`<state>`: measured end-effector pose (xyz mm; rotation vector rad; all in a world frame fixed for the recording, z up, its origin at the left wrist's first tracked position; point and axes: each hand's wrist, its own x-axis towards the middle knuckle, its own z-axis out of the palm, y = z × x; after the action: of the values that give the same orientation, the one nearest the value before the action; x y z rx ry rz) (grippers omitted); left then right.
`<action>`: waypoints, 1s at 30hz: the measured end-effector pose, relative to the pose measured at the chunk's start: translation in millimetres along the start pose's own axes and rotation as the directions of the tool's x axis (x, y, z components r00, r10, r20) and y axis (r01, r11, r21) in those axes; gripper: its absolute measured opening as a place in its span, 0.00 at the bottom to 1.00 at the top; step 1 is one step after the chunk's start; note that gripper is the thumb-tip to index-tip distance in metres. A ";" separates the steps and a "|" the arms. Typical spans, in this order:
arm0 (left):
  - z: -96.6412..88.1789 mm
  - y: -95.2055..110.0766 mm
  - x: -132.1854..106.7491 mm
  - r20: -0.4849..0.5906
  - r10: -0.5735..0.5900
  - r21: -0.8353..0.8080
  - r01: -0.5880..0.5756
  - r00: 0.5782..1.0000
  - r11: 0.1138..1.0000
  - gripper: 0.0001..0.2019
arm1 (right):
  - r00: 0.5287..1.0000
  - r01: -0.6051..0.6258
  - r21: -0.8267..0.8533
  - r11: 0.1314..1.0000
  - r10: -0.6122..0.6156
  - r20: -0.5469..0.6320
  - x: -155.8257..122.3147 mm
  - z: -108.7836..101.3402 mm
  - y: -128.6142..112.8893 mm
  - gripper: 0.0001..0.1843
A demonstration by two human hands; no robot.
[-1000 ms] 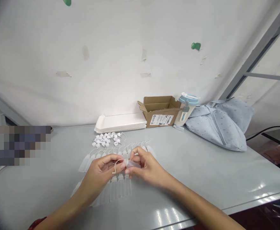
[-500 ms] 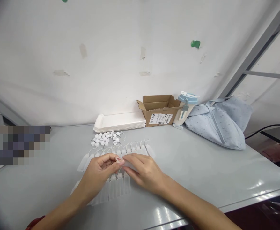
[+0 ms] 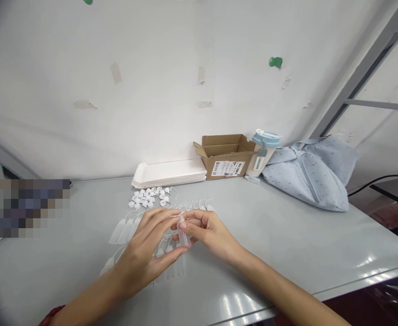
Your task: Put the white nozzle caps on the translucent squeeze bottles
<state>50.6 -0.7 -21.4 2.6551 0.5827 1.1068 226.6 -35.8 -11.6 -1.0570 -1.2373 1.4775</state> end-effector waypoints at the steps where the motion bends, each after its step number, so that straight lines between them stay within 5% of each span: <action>1: 0.5 -0.1 0.3 0.009 0.021 0.022 -0.021 1.000 1.000 0.21 | 1.000 0.002 0.001 1.000 -0.002 0.010 0.2 -0.2 0.0 0.17; 7: 4.2 7.9 -2.7 0.062 -0.016 -0.030 0.017 0.998 0.999 0.20 | 0.979 -0.133 -0.095 0.987 0.145 0.143 -0.7 -19.9 -7.0 0.16; 15: 15.8 22.1 -15.0 0.315 -0.073 -0.111 0.113 0.946 0.987 0.20 | 0.809 -0.331 -0.450 0.829 0.495 0.318 -5.4 -43.3 -12.7 0.11; 21: 11.3 15.5 -13.9 0.415 -0.123 -0.031 0.149 0.902 0.988 0.16 | 0.788 -0.329 -0.524 0.786 0.534 0.307 -3.3 -37.7 -8.7 0.09; 30: 12.8 18.6 -14.8 0.435 -0.148 -0.004 0.167 0.888 0.986 0.14 | 0.774 -0.324 -0.546 0.772 0.548 0.316 -0.6 -36.0 -6.0 0.08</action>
<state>55.5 -24.3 -33.6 2.6356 0.6571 0.4488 262.3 -28.3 -10.3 -1.4524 -1.8384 1.9372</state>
